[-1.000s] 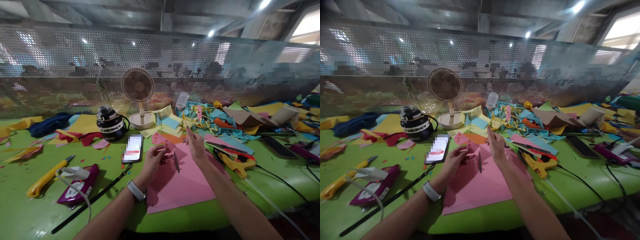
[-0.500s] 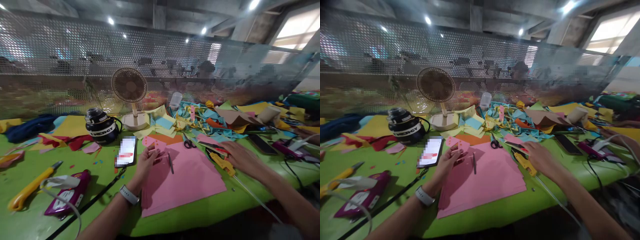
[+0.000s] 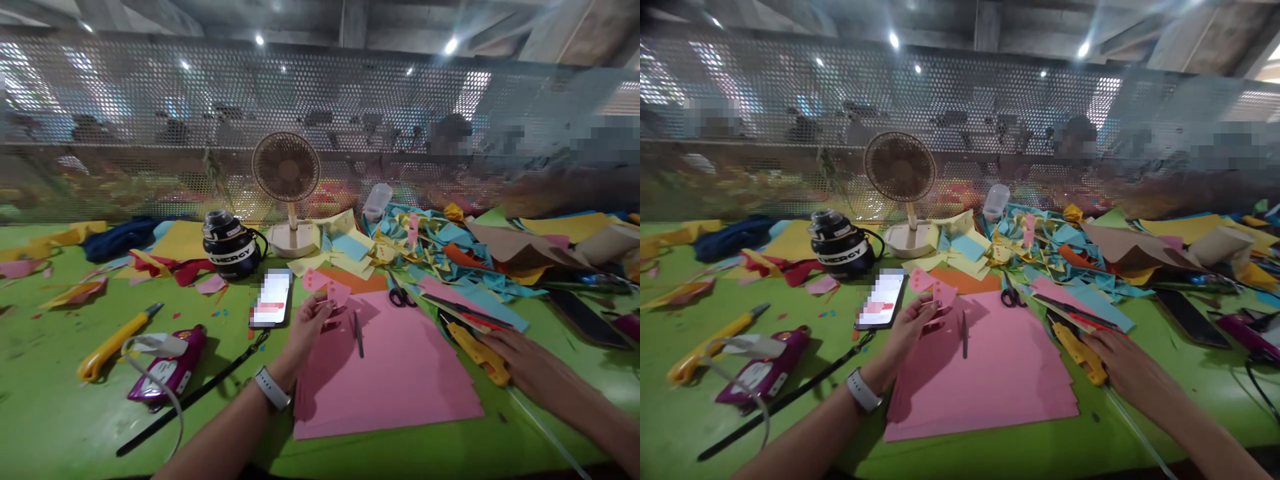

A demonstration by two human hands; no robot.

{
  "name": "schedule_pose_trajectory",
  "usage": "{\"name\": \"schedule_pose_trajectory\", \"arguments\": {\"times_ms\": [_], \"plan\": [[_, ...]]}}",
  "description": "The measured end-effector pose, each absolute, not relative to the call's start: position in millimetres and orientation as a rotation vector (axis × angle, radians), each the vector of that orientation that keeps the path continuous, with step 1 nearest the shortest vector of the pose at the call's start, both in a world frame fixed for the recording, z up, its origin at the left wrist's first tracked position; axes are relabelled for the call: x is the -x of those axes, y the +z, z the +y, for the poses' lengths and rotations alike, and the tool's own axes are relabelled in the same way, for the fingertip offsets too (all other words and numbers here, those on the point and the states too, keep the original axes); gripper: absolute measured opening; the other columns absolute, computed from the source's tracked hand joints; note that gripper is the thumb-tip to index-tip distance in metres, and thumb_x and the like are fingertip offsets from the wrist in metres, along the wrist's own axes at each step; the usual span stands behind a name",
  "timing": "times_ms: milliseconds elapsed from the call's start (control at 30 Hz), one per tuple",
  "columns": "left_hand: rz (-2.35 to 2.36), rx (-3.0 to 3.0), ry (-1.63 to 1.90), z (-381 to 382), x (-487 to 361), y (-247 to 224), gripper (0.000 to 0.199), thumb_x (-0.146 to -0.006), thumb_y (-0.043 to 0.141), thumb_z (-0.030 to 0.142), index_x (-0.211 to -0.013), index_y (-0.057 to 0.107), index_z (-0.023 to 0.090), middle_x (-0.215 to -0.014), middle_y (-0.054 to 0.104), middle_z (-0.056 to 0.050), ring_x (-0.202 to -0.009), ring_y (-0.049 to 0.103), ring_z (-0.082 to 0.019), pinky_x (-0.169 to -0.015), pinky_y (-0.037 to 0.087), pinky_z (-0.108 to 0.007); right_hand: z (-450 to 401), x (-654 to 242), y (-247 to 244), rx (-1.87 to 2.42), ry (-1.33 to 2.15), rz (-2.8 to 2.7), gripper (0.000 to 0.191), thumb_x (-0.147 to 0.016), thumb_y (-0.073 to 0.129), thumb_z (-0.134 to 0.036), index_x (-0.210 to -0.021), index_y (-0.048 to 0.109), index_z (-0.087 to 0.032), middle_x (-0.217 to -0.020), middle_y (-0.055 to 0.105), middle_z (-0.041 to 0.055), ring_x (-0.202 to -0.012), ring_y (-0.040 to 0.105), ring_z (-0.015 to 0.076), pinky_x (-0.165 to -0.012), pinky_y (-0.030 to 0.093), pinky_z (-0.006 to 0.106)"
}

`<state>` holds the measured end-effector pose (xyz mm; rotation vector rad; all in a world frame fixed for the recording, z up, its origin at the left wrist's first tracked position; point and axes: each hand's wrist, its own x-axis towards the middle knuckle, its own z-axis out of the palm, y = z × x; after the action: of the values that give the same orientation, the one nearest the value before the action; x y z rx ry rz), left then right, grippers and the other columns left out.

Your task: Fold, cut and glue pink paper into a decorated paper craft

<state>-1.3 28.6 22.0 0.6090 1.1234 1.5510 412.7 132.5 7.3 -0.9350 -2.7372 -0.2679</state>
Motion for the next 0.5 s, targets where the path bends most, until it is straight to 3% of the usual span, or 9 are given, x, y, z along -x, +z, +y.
{"name": "schedule_pose_trajectory", "arguments": {"times_ms": [133,267,333,433,500], "plan": [[1.125,-0.569,1.571,29.3,2.1,20.6,0.046,-0.060,0.082,0.043,-0.090,0.057,0.019,-0.085,0.070,-0.004,-0.094,0.069,-0.026,-0.065,0.054,-0.028,130.1,-413.8,4.6,0.856,-0.277,-2.625,0.061,-0.060,0.048,-0.008,-0.113,0.061,-0.035,-0.100,0.070,0.0083,-0.092,0.066,0.0315,-0.075,0.054,0.047],[1.112,-0.519,1.588,30.6,2.3,18.5,0.045,-0.058,0.083,0.041,-0.089,0.059,0.019,-0.087,0.071,-0.005,-0.094,0.069,-0.026,-0.068,0.054,-0.029,119.6,-410.0,14.8,0.917,-0.155,-2.453,0.069,-0.065,0.051,-0.014,-0.125,0.048,-0.047,-0.108,0.065,0.0110,-0.097,0.063,0.0342,-0.079,0.051,0.050],[1.094,-0.502,1.604,31.1,1.8,17.7,0.045,-0.058,0.083,0.040,-0.089,0.059,0.019,-0.085,0.071,-0.004,-0.093,0.069,-0.026,-0.068,0.053,-0.028,113.1,-396.2,24.9,0.977,-0.027,-2.354,0.062,-0.070,0.052,-0.019,-0.124,0.047,-0.048,-0.111,0.062,0.0138,-0.102,0.061,0.0352,-0.081,0.049,0.049],[1.056,-0.486,1.630,31.1,1.1,17.5,0.044,-0.058,0.084,0.039,-0.089,0.060,0.019,-0.082,0.070,-0.002,-0.091,0.069,-0.024,-0.067,0.053,-0.027,104.4,-355.0,40.3,1.067,0.162,-2.193,0.035,-0.074,0.058,-0.032,-0.109,0.059,-0.039,-0.110,0.060,0.0173,-0.105,0.058,0.0374,-0.085,0.047,0.047],[1.037,-0.467,1.641,31.3,1.2,17.4,0.046,-0.056,0.085,0.039,-0.088,0.060,0.018,-0.082,0.069,-0.002,-0.090,0.070,-0.023,-0.068,0.053,-0.026,99.9,-318.5,47.5,1.165,0.443,-2.101,0.023,-0.079,0.055,-0.041,-0.098,0.063,-0.032,-0.104,0.063,0.0146,-0.092,0.063,0.0331,-0.074,0.051,0.044]]}}
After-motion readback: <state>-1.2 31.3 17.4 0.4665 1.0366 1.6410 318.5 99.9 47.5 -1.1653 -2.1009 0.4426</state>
